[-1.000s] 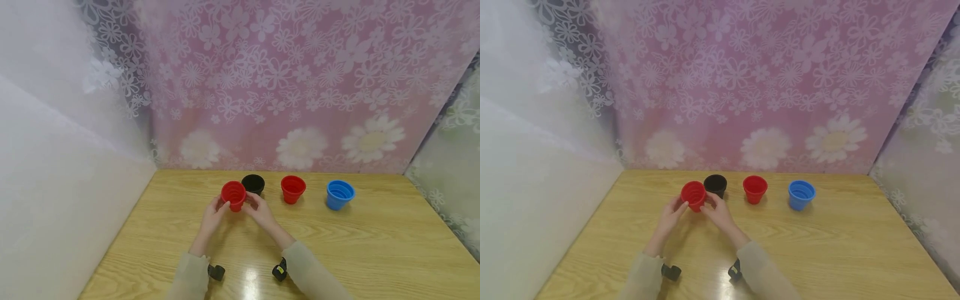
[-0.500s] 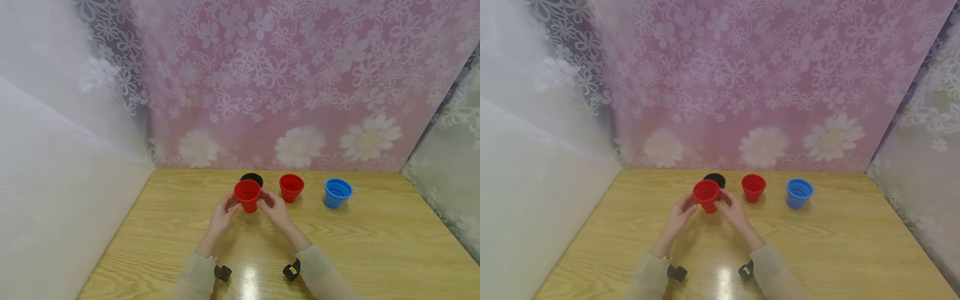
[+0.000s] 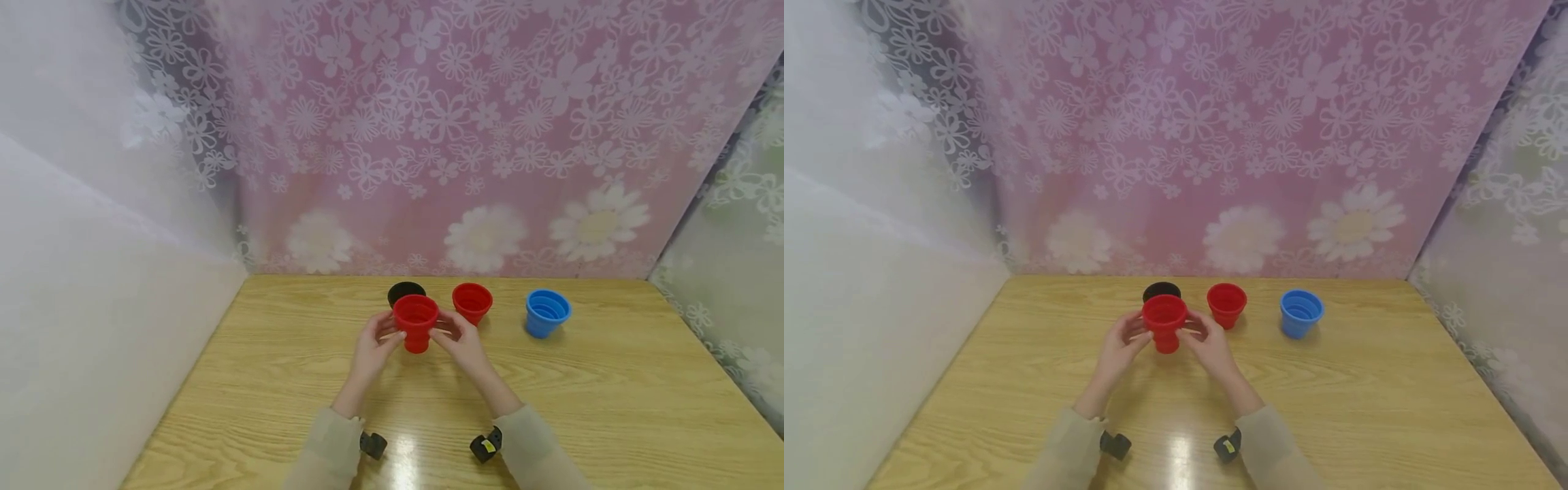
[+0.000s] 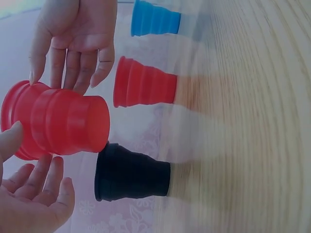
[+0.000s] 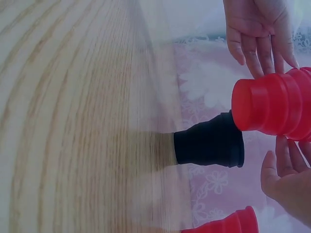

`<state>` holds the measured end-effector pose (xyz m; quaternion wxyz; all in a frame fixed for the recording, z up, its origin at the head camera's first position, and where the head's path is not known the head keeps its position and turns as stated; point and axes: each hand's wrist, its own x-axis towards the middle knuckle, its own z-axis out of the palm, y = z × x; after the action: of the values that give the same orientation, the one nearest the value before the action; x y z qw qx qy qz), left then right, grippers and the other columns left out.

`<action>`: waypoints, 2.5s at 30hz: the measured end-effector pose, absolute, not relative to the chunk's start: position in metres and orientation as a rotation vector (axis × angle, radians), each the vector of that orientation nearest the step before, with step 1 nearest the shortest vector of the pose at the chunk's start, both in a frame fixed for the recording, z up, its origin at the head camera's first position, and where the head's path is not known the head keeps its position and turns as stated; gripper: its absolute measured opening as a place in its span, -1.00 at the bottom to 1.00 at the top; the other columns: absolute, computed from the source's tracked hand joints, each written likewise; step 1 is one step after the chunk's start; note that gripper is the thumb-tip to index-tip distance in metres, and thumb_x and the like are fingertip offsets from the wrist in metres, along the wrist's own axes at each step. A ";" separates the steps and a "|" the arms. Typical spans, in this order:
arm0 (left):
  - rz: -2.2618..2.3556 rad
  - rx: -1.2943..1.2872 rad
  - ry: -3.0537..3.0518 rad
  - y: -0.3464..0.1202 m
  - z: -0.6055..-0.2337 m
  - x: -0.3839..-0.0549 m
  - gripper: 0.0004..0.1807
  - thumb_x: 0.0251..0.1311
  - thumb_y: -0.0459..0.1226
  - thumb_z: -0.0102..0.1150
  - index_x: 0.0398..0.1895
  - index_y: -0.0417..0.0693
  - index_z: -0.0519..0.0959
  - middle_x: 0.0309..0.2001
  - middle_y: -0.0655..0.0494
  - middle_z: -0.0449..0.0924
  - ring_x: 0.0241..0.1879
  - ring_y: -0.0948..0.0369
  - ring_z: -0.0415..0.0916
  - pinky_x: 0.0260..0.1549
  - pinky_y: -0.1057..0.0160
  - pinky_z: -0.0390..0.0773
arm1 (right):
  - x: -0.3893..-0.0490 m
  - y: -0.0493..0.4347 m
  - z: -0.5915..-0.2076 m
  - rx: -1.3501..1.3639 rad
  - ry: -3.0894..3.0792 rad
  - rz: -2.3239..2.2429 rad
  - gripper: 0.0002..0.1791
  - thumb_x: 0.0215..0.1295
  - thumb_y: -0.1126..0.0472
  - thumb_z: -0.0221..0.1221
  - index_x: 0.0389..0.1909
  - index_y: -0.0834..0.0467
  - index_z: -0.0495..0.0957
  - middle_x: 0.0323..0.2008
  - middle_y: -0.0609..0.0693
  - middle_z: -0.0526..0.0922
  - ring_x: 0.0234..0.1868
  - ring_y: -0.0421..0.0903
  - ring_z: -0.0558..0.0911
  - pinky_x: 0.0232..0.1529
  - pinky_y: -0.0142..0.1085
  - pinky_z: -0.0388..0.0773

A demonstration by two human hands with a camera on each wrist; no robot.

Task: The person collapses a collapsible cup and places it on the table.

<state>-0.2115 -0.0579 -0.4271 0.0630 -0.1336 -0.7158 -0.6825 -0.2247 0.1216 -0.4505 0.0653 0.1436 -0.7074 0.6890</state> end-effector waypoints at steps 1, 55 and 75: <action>-2.060 -0.408 -2.163 -0.057 -0.427 -0.211 -0.53 0.04 -0.51 0.12 0.05 -0.48 0.28 -0.08 -0.34 0.42 -0.09 -0.14 0.40 -0.15 0.13 0.48 | -0.224 0.123 -0.451 0.427 -2.145 2.075 -0.55 0.10 0.39 0.16 0.04 0.42 0.34 -0.03 0.31 0.44 -0.05 0.16 0.44 -0.12 -0.40 0.46; -1.931 -0.428 -2.326 -0.044 -0.449 -0.228 -0.59 0.11 -0.22 0.14 -0.07 -0.35 0.39 -0.11 -0.14 0.43 -0.34 0.07 0.53 -0.51 0.35 0.46 | -0.219 0.139 -0.443 0.173 -2.256 2.020 -0.63 0.17 0.26 0.14 -0.05 0.38 0.38 -0.19 0.29 0.51 -0.37 -0.20 0.59 -0.20 -0.16 0.52; -2.377 -0.346 -2.028 -0.030 -0.427 -0.219 -0.68 0.10 -0.40 0.11 -0.08 -0.41 0.40 -0.21 0.00 0.47 -0.30 0.22 0.38 -0.33 0.38 0.48 | -0.218 0.134 -0.445 -0.013 -2.215 2.052 -0.75 0.22 0.24 0.08 -0.24 0.39 0.43 -0.47 -0.03 0.47 -0.44 -0.16 0.45 -0.39 -0.36 0.43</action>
<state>-0.2193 -0.0298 -0.4271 -0.0012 -0.1101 -0.6451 -0.7561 -0.2179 0.1341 -0.4446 0.0610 -0.0043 -0.7323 0.6783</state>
